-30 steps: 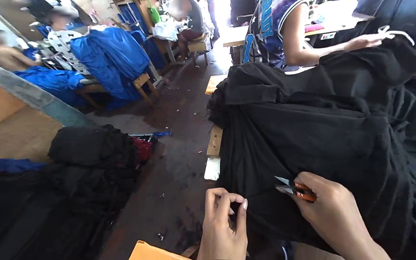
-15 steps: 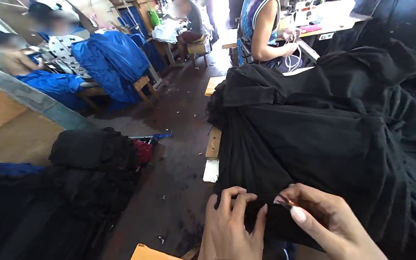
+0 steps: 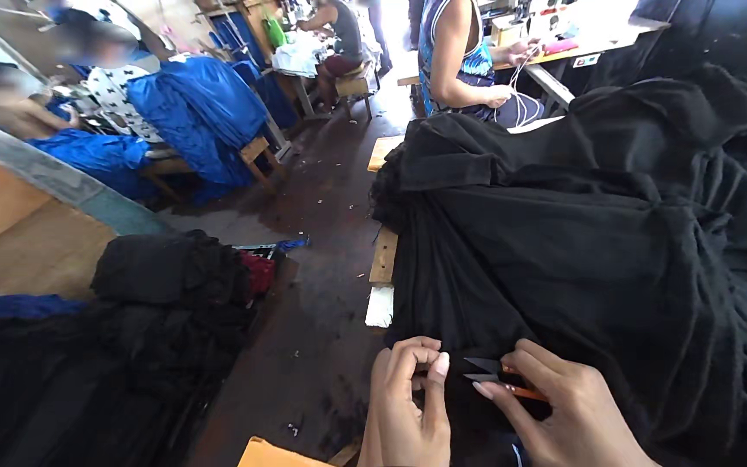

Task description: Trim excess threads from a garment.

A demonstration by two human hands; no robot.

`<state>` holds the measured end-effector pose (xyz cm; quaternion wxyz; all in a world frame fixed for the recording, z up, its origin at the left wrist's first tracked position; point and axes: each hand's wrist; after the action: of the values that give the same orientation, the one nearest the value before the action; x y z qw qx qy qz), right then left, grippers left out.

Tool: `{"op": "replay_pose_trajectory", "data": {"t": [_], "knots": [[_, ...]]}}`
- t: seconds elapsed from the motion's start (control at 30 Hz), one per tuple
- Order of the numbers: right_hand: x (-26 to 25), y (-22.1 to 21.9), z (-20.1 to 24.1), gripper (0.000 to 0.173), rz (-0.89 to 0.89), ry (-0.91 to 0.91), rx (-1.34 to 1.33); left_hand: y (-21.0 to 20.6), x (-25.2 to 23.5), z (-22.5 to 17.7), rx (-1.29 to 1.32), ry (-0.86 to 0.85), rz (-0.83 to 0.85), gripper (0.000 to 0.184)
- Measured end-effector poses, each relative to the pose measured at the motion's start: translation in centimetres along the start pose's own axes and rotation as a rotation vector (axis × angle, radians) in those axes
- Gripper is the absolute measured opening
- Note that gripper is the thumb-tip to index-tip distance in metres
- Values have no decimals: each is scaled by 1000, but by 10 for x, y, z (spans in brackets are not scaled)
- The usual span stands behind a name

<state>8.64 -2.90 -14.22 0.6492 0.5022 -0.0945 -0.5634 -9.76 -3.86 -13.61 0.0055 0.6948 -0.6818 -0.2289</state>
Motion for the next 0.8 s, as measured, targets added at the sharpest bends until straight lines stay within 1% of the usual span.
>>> {"op": "replay_pose_trajectory", "data": {"t": [0.07, 0.2, 0.33, 0.37, 0.4, 0.47, 0.5, 0.53, 0.57, 0.6, 0.63, 0.67, 0.7, 0.73, 0.77, 0.8], "knots": [[-2, -4, 1, 45, -29, 18, 63, 1, 1, 0, 10, 8, 4, 13], [-8, -10, 5, 44, -64, 53, 107, -1, 1, -1, -8, 15, -20, 13], [-16, -25, 3, 46, -153, 63, 218, -1, -1, 2, 1, 16, -36, 12], [-16, -25, 2, 45, -153, 46, 165, 2, -1, -1, 35, 27, -24, 11], [-16, -21, 0, 44, -140, 22, 53, 9, -1, -6, 83, 43, -4, 10], [-16, -6, -6, 41, -88, -24, -287, 27, 2, -17, 152, 47, 27, 9], [-17, 1, -7, 37, -75, -27, -409, 38, 5, -20, 158, 45, 49, 9], [-18, 5, -7, 36, -61, -21, -438, 49, 8, -20, 148, 45, 83, 9], [-18, 8, -5, 37, -27, -10, -371, 61, 12, -18, 115, 55, 137, 9], [-17, 8, -1, 39, 21, 12, -242, 73, 15, -13, 54, 82, 209, 7], [-17, 8, 4, 34, 78, 54, -104, 85, 19, -6, -35, 125, 296, 6], [-19, 7, 8, 24, 123, 112, -18, 96, 22, 1, -145, 179, 382, 9], [-22, 12, 10, 16, 150, 153, 11, 106, 24, 8, -265, 235, 452, 12], [-27, 26, 11, 12, 152, 154, -4, 115, 25, 12, -371, 292, 494, 15], [-34, 47, 7, 12, 102, 119, -8, 125, 27, 17, -456, 344, 507, 16], [-40, 74, 0, 12, 14, 59, 32, 135, 30, 21, -520, 389, 500, 17]]}}
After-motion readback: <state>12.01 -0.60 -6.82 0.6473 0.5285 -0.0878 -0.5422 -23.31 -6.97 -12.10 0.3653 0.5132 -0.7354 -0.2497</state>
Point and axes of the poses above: each hand's wrist, its own x-axis away from the middle knuckle, its own y-axis out of the back of the hand, z = x × y, and after that the axes turned 11 degrees about z, right-handed
